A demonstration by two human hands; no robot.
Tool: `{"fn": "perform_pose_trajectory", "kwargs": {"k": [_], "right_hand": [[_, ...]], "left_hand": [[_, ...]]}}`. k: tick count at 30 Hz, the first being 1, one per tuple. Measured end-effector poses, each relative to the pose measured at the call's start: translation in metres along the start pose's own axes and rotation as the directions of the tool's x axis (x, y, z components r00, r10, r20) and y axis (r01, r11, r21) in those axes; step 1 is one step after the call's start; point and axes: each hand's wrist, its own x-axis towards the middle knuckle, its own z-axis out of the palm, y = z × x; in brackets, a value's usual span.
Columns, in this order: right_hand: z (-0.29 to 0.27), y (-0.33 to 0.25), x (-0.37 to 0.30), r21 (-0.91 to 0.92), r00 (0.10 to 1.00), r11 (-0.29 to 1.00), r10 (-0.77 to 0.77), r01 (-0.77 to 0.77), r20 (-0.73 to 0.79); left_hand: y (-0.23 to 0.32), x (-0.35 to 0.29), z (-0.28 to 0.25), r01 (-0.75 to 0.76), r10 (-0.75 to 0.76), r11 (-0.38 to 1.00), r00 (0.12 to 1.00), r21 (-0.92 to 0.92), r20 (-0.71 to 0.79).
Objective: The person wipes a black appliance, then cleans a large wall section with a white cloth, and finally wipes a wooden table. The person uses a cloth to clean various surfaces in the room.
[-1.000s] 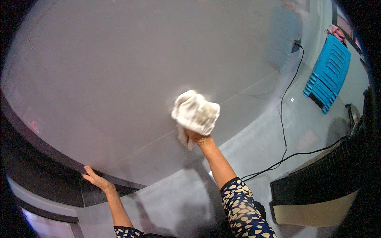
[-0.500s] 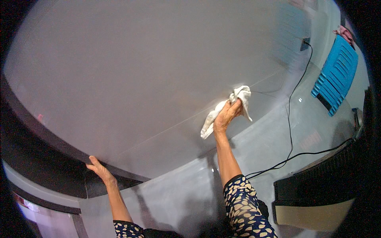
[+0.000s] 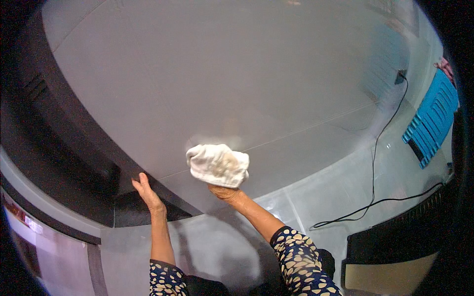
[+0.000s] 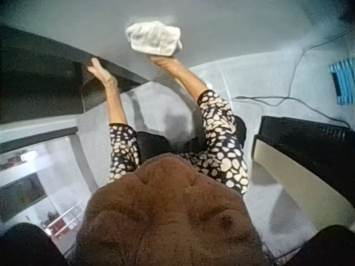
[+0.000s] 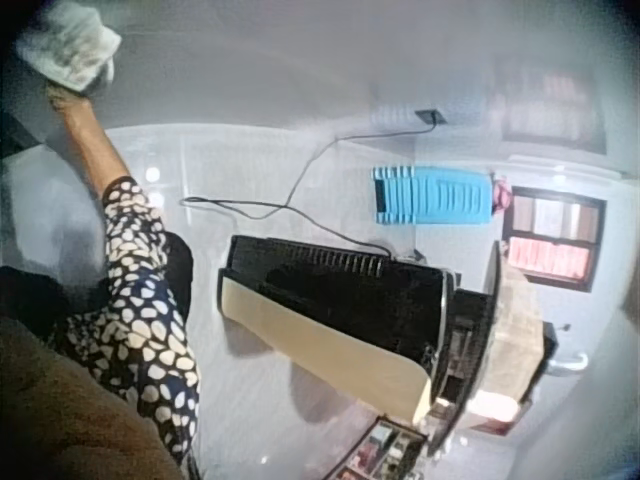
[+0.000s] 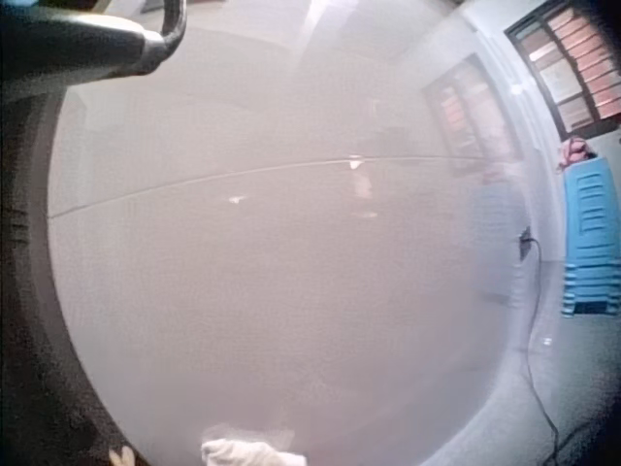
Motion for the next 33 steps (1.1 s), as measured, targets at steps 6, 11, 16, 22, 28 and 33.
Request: {"fn": "perform_pose_trajectory", "kwargs": {"k": [6, 11, 16, 22, 28, 33], "right_hand": [[-0.035, 0.000, 0.029, 0.041, 0.999, 0.999, 0.008, -0.006, -0.034], [-0.096, 0.061, 0.063, -0.082, 0.994, 0.991, 0.107, -0.106, 0.008], [-0.179, -0.025, 0.156, -0.042, 0.913, 0.998, 0.018, -0.038, -0.407], [-0.131, -0.036, 0.128, -0.483, 0.924, 0.815, -0.380, 0.320, -0.029], [-0.072, -0.015, 0.055, 0.248, 0.919, 0.968, -0.071, -0.030, 0.389], [-0.069, -0.006, 0.012, 0.010, 0.825, 0.929, -0.334, 0.371, 0.456]], "left_hand": [[-0.014, 0.001, -0.019, 0.000, 0.001, 1.000, 0.999, 0.021, -0.036], [0.011, 0.008, -0.018, 0.032, -0.030, 0.999, 0.998, 0.032, -0.050], [0.033, 0.001, -0.006, -0.017, 0.021, 0.995, 0.999, 0.102, -0.042], [0.036, -0.018, 0.012, -0.035, 0.040, 0.996, 0.998, 0.080, -0.055], [0.040, -0.019, 0.016, -0.005, 0.011, 0.996, 0.998, 0.090, -0.057], [0.035, -0.011, 0.005, -0.037, 0.037, 0.999, 0.999, 0.031, 0.003]]}}
